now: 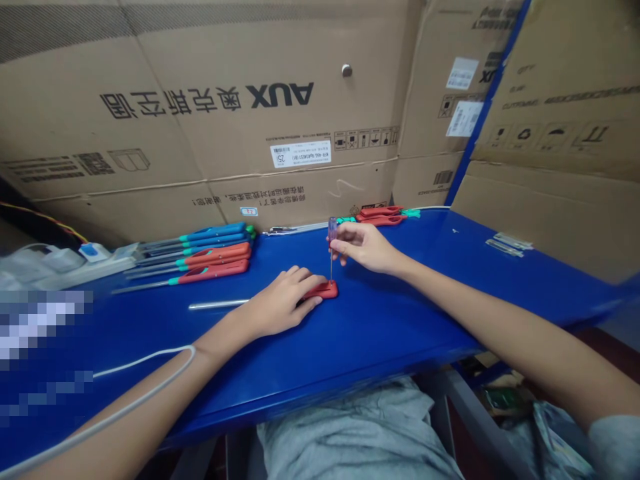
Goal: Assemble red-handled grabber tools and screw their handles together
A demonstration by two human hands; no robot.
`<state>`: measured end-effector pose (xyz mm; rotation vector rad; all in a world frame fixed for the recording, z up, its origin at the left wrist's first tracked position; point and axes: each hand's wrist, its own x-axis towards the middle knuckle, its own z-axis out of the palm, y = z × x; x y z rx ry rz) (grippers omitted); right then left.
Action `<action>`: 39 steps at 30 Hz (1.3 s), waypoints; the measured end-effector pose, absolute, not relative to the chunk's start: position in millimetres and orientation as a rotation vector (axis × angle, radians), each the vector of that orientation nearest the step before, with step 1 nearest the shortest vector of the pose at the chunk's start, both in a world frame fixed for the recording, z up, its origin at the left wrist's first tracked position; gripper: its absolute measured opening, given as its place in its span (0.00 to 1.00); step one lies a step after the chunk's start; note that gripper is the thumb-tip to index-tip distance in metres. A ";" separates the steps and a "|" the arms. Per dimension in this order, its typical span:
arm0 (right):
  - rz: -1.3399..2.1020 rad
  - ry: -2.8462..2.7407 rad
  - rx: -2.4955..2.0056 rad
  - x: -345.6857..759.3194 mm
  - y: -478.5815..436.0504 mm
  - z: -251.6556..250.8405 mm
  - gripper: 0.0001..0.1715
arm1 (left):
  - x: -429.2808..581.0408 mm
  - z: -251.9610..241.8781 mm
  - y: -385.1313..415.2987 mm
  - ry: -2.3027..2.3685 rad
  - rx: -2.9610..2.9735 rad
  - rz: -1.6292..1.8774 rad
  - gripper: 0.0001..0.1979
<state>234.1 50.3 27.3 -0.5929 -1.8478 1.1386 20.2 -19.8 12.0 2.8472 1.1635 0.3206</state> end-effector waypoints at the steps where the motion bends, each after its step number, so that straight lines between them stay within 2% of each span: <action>1: 1.137 -1.851 -0.592 234.2 50.3 27.4 0.13 | 20.2 12.0 -19.9 1.164 2.848 0.320 0.16; 12: 1.095 -1.878 -0.628 234.2 48.9 27.0 0.12 | 20.7 12.6 -20.5 1.165 2.844 0.338 0.16; 28: 1.134 -1.888 -0.565 233.6 42.7 29.9 0.17 | 20.5 12.6 -20.4 1.160 2.843 0.337 0.17; 39: 1.145 -1.895 -0.553 235.3 40.8 34.9 0.16 | 20.8 13.0 -20.5 1.163 2.842 0.336 0.16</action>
